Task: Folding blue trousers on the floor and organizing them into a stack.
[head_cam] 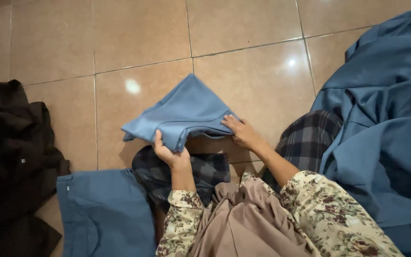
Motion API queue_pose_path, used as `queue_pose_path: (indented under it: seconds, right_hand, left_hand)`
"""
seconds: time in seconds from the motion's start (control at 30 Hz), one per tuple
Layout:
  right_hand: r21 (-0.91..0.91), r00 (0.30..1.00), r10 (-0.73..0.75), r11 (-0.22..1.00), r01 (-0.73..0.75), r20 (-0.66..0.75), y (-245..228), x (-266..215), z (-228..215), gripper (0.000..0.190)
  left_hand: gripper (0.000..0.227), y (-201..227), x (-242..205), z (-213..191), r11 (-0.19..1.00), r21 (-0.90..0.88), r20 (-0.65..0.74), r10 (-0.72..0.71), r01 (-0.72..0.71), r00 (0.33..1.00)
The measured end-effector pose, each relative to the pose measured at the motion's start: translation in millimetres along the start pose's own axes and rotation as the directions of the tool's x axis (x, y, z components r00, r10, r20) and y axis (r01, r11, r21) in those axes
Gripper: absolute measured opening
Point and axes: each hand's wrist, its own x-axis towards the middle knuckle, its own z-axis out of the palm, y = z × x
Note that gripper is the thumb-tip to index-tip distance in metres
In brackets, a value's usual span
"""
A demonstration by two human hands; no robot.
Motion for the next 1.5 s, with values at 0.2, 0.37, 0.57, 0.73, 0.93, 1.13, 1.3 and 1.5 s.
queue_pose_path:
  seconds: [0.2, 0.37, 0.57, 0.73, 0.93, 1.13, 1.3, 1.5]
  right_hand:
    - [0.538, 0.933, 0.112, 0.790, -0.293, 0.343, 7, 12, 5, 0.038]
    - [0.772, 0.746, 0.238, -0.027, -0.635, 0.622, 39, 8, 16, 0.053]
    - [0.662, 0.595, 0.308, -0.476, -0.579, 0.742, 33, 2, -8, 0.075]
    - [0.569, 0.505, 0.274, -0.513, -0.643, 0.819, 43, 12, -13, 0.090]
    - [0.530, 0.492, 0.232, -0.548, -0.647, 0.839, 57, 19, 1, 0.098]
    - [0.460, 0.612, 0.140, -0.791, -0.404, 0.779, 78, 15, 45, 0.075]
    - [0.385, 0.674, 0.082, -0.868, -0.314, 0.734, 78, 14, 41, 0.066]
    - [0.556, 0.619, 0.216, -0.712, -0.429, 0.755, 95, 4, 23, 0.078]
  left_hand:
    - [0.062, -28, 35, 22, 0.987, 0.082, 0.064, 0.130, -0.135, 0.989]
    - [0.066, -78, 33, 65, 0.960, 0.220, 0.264, 0.109, -0.170, 0.958]
    - [0.075, -138, 103, 56, 0.861, 0.507, 0.494, -0.323, 0.034, 0.807]
    - [0.030, -155, 120, -4, 0.562, 0.823, 0.353, -0.397, -0.079, 0.847]
    - [0.028, -179, 118, -117, 0.061, 0.996, -0.004, -0.704, 0.066, 0.710]
    - [0.060, -187, 105, -115, 0.432, 0.709, 0.049, -0.819, 0.558, 0.572]
    - [0.099, -187, 115, -98, 0.669, 0.292, 0.169, -0.739, 0.683, 0.652]
    - [0.087, -148, 92, -96, 0.840, 0.040, 0.037, -0.542, 0.541, 0.839]
